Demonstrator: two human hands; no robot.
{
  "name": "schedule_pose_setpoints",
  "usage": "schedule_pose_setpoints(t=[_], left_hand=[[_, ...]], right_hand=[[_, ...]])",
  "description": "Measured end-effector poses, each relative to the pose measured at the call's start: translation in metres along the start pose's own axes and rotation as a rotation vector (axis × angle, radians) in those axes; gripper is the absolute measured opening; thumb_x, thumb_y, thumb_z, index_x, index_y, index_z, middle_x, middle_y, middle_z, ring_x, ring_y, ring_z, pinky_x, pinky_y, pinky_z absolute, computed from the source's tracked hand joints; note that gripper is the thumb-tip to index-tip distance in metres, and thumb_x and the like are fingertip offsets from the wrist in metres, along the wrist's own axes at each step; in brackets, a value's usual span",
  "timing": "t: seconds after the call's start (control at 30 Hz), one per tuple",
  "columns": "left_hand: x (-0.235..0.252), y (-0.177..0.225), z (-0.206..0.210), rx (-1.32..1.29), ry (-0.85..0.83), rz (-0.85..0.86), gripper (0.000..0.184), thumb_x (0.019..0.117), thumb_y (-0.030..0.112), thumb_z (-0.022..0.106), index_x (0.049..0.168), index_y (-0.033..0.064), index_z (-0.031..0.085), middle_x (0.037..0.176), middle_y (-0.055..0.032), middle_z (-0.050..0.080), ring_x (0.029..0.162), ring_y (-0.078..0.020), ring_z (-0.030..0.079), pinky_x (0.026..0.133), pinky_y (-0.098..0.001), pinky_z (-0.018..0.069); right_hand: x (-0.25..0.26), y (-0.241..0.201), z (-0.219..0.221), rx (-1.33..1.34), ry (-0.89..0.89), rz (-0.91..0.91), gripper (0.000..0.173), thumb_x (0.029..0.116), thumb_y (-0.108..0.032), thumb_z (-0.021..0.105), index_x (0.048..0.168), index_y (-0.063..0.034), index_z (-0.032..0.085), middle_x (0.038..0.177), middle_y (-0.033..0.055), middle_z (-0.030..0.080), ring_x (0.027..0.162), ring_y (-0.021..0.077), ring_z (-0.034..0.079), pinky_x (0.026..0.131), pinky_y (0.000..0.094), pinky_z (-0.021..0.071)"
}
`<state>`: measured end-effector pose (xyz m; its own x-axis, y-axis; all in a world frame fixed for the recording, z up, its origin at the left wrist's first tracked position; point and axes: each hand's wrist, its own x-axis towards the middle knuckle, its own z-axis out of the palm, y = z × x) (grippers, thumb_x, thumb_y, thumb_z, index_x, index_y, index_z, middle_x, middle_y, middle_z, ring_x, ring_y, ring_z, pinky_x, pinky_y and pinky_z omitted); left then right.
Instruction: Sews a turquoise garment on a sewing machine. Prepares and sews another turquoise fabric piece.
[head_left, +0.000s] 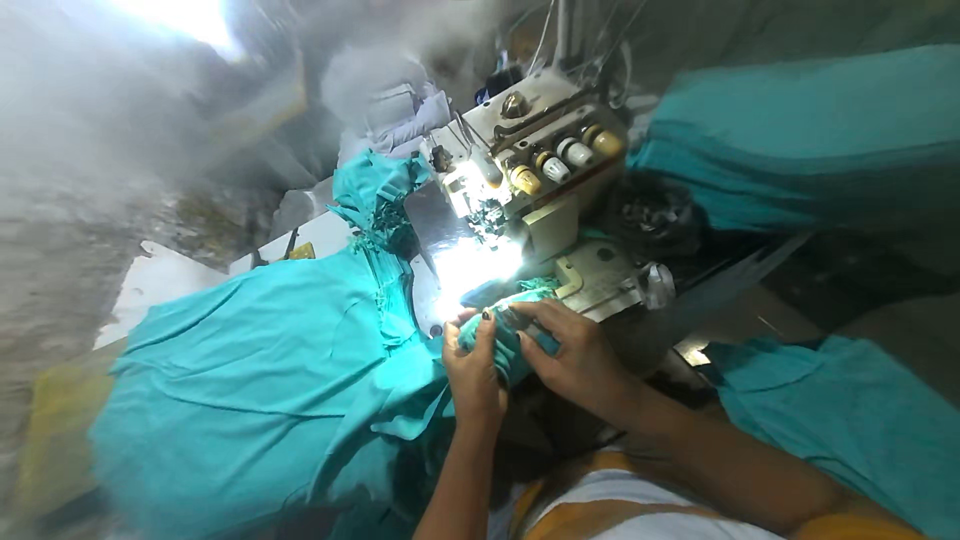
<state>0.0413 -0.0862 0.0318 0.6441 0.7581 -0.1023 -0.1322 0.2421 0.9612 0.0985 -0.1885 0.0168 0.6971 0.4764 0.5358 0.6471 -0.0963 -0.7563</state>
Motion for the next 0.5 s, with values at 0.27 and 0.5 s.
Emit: schedule_pose_setpoints(t=[0.27,0.5], left_hand=[[-0.0021,-0.0026,0.0015,0.041,-0.006,0.052,0.021,0.0966,-0.001,0.058,0.118,-0.0029,0.055,0.094,-0.0051,0.066,0.081,-0.0078,0.068,0.073,-0.0244,0.0596],[-0.0034,-0.0054,0.0006,0.058,-0.004,0.083,0.026,0.0962,0.0,0.059,0.121,-0.0045,0.056,0.1,-0.006,0.067,0.083,-0.0068,0.068,0.074,-0.0233,0.0594]], right_hand=[[0.0011,0.0058,0.0062,-0.01,0.031,0.013,0.029,0.0886,-0.005,0.062,0.115,0.0034,0.072,0.1,0.0165,0.071,0.09,0.0172,0.07,0.081,0.0234,0.0564],[0.0013,0.0055,0.0077,-0.062,0.025,0.004,0.029,0.0873,-0.004,0.063,0.113,0.003,0.073,0.099,0.0168,0.071,0.089,0.0195,0.07,0.08,0.0255,0.0574]])
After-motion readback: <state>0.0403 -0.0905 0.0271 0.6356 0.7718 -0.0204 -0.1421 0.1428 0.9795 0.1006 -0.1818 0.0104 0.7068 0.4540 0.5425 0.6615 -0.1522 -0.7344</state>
